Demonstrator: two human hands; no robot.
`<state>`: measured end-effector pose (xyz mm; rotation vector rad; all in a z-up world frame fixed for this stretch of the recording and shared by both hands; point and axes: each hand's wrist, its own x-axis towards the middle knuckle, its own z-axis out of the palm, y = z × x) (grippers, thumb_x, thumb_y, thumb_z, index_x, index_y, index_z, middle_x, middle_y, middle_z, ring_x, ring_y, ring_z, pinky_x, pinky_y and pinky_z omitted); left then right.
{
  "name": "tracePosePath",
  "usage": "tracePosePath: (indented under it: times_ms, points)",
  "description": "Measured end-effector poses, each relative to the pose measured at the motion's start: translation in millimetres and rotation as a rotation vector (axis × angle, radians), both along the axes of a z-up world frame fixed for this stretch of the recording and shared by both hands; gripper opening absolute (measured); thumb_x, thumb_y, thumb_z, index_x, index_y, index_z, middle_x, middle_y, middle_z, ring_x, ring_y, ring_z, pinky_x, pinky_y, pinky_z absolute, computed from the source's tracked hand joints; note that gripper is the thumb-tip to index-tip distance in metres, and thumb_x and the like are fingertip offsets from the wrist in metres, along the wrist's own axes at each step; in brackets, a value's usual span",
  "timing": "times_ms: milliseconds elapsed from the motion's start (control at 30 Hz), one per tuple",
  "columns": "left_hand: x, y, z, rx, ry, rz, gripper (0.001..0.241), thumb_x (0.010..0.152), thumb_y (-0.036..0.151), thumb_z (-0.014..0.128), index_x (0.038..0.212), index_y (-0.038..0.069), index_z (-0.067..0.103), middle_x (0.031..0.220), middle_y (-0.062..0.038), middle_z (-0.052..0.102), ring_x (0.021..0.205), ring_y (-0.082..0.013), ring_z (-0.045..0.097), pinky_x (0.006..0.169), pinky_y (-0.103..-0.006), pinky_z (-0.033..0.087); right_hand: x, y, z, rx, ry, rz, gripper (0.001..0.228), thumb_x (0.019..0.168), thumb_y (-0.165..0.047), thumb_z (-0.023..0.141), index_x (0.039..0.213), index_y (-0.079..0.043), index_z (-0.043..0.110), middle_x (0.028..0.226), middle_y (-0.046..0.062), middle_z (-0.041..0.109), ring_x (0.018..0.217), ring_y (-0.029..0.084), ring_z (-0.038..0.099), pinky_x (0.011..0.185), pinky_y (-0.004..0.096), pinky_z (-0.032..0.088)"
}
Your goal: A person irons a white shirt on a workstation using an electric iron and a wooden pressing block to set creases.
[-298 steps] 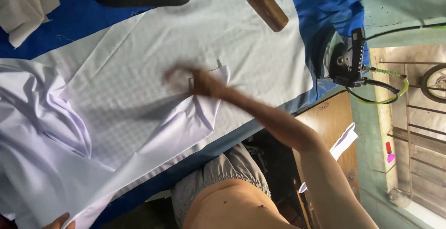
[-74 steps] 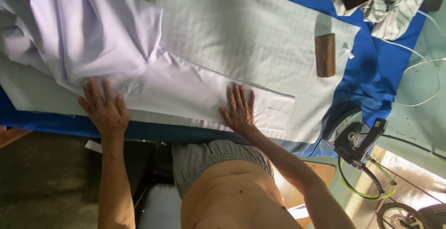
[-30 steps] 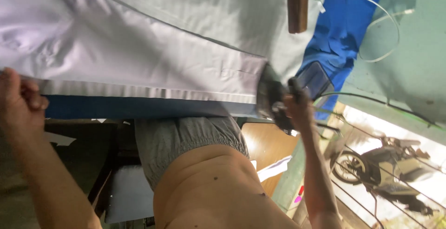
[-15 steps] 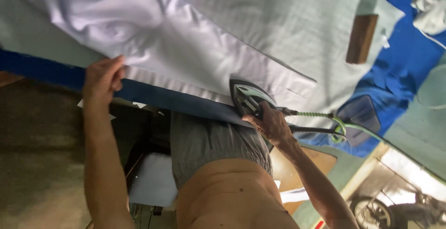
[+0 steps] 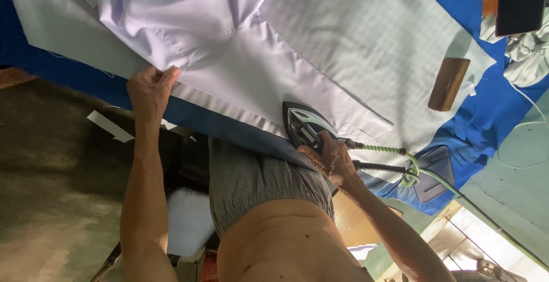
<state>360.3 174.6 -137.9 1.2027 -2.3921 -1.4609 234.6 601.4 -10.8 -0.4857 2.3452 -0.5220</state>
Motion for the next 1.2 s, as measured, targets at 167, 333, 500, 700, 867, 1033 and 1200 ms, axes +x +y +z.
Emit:
tracePosePath:
  times_ms: [167,333,500,700,867,1033,1200]
  points:
    - [0,1,2,-0.118,0.034,-0.043,0.039,0.11,0.024,0.082,0.083,-0.001,0.071,0.062,-0.013,0.064,0.05,-0.0223,0.061,0.053,-0.0293,0.049,1,1,-3,-0.042,0.044,0.025,0.055,0.085,-0.055,0.08,0.1,-0.007,0.058,0.061,0.022,0.066,0.063,0.039,0.072,0.057,0.044,0.055]
    - [-2,5,11,-0.285,-0.024,-0.138,0.043,0.111,0.031,0.079,0.08,0.003,0.069,0.063,-0.012,0.065,0.055,-0.0312,0.064,0.055,-0.0358,0.047,1,2,-3,-0.066,0.051,0.036,0.053,0.087,-0.055,0.078,0.097,-0.007,0.058,0.06,0.021,0.065,0.062,0.039,0.072,0.057,0.044,0.055]
    - [5,-6,0,-0.919,-0.061,-0.249,0.044,0.114,0.06,0.066,0.091,0.022,0.066,0.083,-0.001,0.056,0.085,-0.0247,0.061,0.08,-0.0409,0.045,-4,2,-4,-0.088,0.058,0.048,0.053,0.088,-0.053,0.078,0.099,-0.004,0.059,0.06,0.022,0.065,0.061,0.041,0.071,0.056,0.047,0.054]
    - [-14,-6,31,-0.655,-0.085,-0.031,0.051,0.1,0.062,0.064,0.095,0.011,0.059,0.116,-0.01,0.049,0.11,-0.032,0.046,0.097,-0.0484,0.031,-7,2,-4,-0.169,0.033,0.179,0.045,0.092,-0.052,0.067,0.103,-0.011,0.051,0.058,-0.005,0.05,0.043,0.007,0.04,0.034,0.026,0.038]
    - [-17,-9,37,-0.597,-0.171,-0.025,0.039,0.086,0.05,0.076,0.088,0.015,0.06,0.115,-0.008,0.05,0.108,-0.0315,0.047,0.094,-0.0484,0.031,-11,-14,-12,-0.261,0.101,0.253,0.05,0.092,-0.052,0.068,0.102,-0.006,0.05,0.059,0.0,0.05,0.045,0.012,0.046,0.036,0.032,0.041]
    - [-20,-9,44,-0.546,-0.171,-0.042,0.032,0.08,0.041,0.08,0.08,0.016,0.061,0.115,-0.007,0.049,0.108,-0.0314,0.047,0.096,-0.0498,0.031,-8,-34,-15,-0.065,-0.025,0.237,0.059,0.086,-0.061,0.073,0.097,-0.009,0.047,0.059,0.007,0.061,0.045,0.026,0.058,0.037,0.042,0.039]
    - [-18,-11,42,-0.537,-0.164,-0.047,0.035,0.087,0.047,0.077,0.077,0.017,0.06,0.113,-0.007,0.048,0.107,-0.0301,0.046,0.095,-0.0485,0.031,-8,-67,-14,-0.267,0.103,0.358,0.061,0.088,-0.062,0.069,0.095,-0.006,0.047,0.049,0.004,0.046,0.037,0.022,0.048,0.032,0.038,0.033]
